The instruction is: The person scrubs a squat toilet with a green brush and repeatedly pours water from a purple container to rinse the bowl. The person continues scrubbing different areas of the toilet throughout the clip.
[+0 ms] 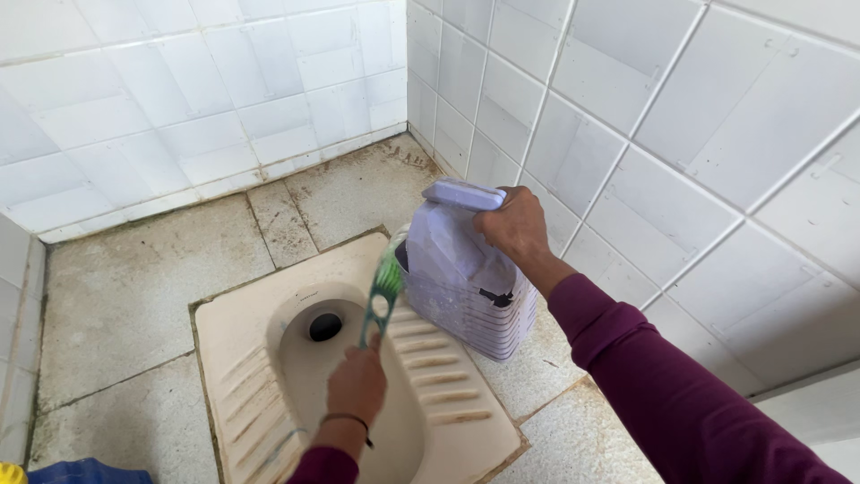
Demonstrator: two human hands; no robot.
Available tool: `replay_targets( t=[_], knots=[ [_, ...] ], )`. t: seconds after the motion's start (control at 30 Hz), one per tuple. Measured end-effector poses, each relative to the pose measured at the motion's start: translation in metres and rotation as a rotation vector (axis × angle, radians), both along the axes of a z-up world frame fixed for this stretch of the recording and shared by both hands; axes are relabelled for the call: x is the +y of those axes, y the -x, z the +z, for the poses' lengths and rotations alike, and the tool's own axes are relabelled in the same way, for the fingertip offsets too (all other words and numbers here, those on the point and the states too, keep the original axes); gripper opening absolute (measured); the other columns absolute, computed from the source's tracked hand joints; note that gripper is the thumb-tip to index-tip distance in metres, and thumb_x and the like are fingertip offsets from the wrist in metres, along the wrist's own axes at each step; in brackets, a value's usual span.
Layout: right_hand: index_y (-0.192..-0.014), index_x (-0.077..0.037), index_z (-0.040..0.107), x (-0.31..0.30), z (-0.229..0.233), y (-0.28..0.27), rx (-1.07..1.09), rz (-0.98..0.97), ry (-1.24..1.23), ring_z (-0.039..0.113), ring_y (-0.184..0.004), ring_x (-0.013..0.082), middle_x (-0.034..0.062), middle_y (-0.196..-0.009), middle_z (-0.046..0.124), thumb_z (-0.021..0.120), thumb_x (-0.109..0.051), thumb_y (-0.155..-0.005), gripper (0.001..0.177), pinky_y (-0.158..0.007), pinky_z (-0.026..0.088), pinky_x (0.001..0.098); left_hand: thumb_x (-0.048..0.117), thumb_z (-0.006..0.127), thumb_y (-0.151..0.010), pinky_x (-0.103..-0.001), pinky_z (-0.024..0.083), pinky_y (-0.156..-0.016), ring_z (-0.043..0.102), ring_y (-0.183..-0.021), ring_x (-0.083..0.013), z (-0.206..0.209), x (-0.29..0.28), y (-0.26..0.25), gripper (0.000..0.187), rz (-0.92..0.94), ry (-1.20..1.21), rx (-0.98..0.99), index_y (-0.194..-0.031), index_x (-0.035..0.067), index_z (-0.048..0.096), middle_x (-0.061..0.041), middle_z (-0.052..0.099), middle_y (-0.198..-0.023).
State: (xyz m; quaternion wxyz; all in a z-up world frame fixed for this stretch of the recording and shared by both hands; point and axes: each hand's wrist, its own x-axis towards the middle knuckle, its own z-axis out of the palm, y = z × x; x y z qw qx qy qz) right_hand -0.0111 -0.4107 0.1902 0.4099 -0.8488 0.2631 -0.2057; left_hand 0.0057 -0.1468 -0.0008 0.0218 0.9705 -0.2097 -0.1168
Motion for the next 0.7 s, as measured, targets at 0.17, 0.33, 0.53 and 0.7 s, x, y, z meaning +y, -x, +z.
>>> replay_targets(
  t=[0.17, 0.33, 0.53, 0.7],
  knots=[
    [-0.081, 0.005, 0.075, -0.007, -0.004, 0.007, 0.022, 0.05, 0.015, 0.064, -0.048, 0.0195, 0.0127, -0.059, 0.069, 0.071, -0.007, -0.069, 0.018, -0.053, 0.053, 0.0328, 0.017, 0.038, -0.108, -0.037, 0.065, -0.068, 0.076, -0.084, -0.0278, -0.01, -0.009, -0.005, 0.05, 0.082, 0.055, -0.049, -0.157, 0.018, 0.037, -0.017, 0.064, -0.105],
    [-0.08, 0.006, 0.074, -0.02, -0.01, 0.008, -0.027, 0.138, -0.095, 0.064, -0.048, 0.0188, 0.012, -0.059, 0.069, 0.07, -0.005, -0.067, 0.018, -0.052, 0.053, 0.0326, 0.016, 0.038, -0.106, -0.04, 0.065, -0.071, 0.075, -0.088, -0.0297, -0.023, -0.019, -0.012, 0.05, 0.026, 0.054, -0.035, -0.156, 0.018, 0.037, -0.018, 0.065, -0.112],
    [-0.078, 0.004, 0.071, -0.025, -0.01, 0.012, -0.012, 0.101, -0.112, 0.065, -0.046, 0.0177, 0.0102, -0.058, 0.069, 0.069, -0.004, -0.069, 0.012, -0.051, 0.054, 0.0313, 0.017, 0.041, -0.106, -0.046, 0.064, -0.078, 0.074, -0.093, -0.0352, -0.017, 0.02, -0.039, 0.05, 0.294, 0.182, -0.02, -0.155, 0.022, 0.041, -0.022, 0.064, -0.118],
    [-0.073, 0.006, 0.07, -0.022, -0.014, 0.01, -0.048, 0.171, -0.142, 0.062, -0.045, 0.0171, 0.0105, -0.056, 0.067, 0.069, -0.005, -0.071, 0.011, -0.049, 0.052, 0.0315, 0.014, 0.042, -0.103, -0.045, 0.064, -0.078, 0.073, -0.094, -0.0345, -0.021, 0.012, -0.006, 0.056, 0.228, 0.108, 0.037, -0.159, 0.022, 0.036, -0.021, 0.065, -0.116]
  ],
)
